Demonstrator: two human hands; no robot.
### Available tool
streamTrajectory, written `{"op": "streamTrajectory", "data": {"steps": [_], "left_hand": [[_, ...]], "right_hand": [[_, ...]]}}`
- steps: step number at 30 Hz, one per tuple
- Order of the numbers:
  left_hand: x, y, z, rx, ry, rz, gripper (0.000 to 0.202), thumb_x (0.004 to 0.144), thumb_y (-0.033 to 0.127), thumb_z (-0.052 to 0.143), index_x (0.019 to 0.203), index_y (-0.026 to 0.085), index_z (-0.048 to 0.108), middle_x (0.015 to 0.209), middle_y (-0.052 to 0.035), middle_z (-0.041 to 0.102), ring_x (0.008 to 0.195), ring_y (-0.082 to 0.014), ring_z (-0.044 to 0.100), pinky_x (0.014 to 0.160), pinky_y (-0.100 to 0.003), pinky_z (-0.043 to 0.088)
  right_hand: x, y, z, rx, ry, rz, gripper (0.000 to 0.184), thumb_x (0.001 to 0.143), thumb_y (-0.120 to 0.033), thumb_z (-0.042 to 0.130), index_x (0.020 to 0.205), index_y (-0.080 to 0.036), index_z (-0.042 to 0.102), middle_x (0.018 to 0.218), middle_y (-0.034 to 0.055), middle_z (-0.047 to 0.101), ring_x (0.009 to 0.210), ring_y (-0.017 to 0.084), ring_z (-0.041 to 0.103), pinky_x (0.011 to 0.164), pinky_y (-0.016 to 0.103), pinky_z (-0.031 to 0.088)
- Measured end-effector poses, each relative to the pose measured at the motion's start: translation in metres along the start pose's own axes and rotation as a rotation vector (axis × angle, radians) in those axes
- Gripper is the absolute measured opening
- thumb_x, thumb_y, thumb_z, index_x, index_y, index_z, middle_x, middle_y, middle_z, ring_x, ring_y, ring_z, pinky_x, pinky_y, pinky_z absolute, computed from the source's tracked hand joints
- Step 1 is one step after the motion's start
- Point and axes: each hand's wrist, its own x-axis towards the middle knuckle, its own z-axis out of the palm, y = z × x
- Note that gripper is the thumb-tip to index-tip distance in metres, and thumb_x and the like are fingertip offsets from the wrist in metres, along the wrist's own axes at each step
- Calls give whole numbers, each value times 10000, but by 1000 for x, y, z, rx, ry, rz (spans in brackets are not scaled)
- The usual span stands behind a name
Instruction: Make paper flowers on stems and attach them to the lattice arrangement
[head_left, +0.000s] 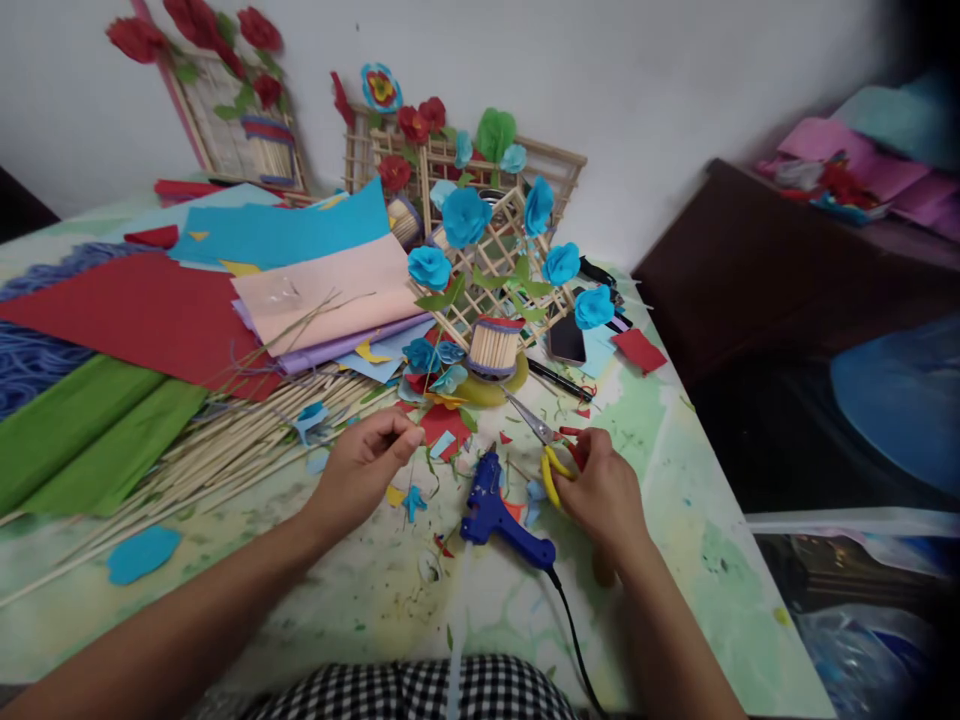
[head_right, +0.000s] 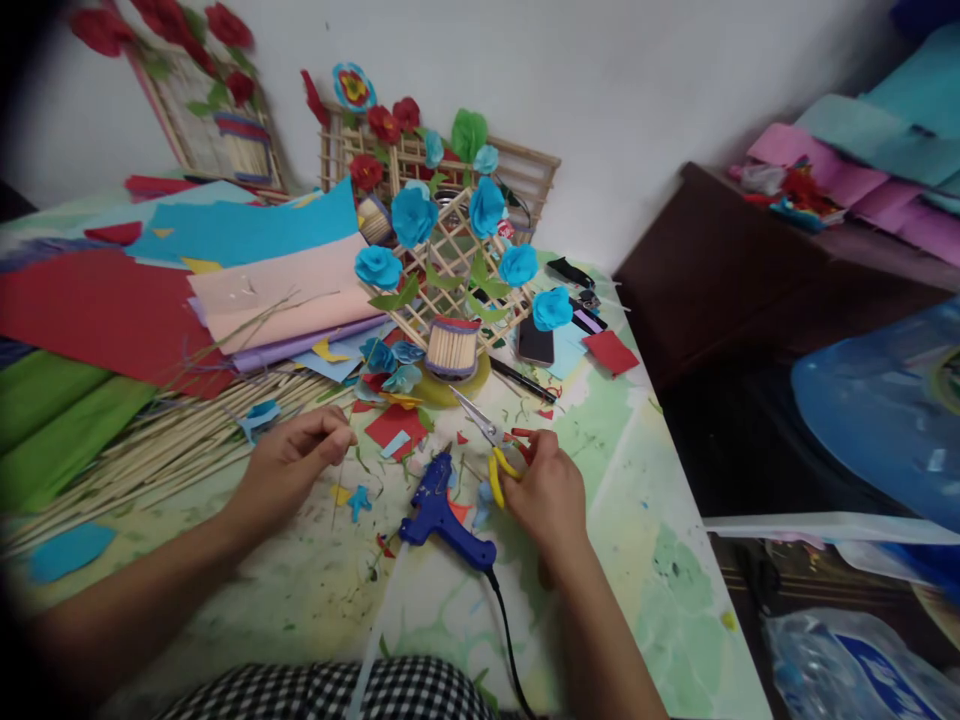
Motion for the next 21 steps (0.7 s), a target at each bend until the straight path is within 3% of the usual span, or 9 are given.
{"op": "streamTrajectory", "data": {"steps": [5,7,10,14,17,21], "left_hand": [[-4,0,3,-45,-94,-12,276,817,330,544,586,186,498,585,29,447,555,-110,415,521,-229,348],[-7,1,5,-78,-176,-10,273,816,330,544,589,184,505,588,24,460,554,-111,426,520,-230,352],[-12,2,7,-130,-269,-11,283,824,343,537,593,183,502,595,20,468,554,-110,429,519,-232,354],[-17,-1,13,-135,-287,-71,312,820,385,543,587,185,488,579,25,453,544,-111,420,508,-231,347],[-15,-4,18,-68,-170,-131,297,810,399,558,613,183,502,567,39,434,523,-104,400,490,-223,332],[-6,-6,17,-9,8,-89,295,792,386,578,594,186,489,559,43,417,523,-106,384,489,-225,325]], "right_hand": [[-3,4,15,302,123,-263,696,753,-195,520,1396,-210,253,1091,93,614,888,199,631,774,355,533],[-1,2,14,272,190,-318,681,759,-159,505,1401,-230,290,1093,101,588,917,216,595,817,399,516],[7,0,7,266,371,-237,606,780,-227,549,1357,-224,361,1064,111,534,940,242,548,825,432,495],[13,1,-7,549,525,-200,614,819,-404,545,1348,-253,273,982,63,485,863,209,554,771,389,500],[5,-3,-14,632,395,-286,552,829,-497,522,1286,-251,334,833,12,493,660,169,526,623,318,479],[-21,-25,-16,313,35,-373,508,777,-521,598,1149,-183,525,756,31,596,577,164,530,562,284,425]]}}
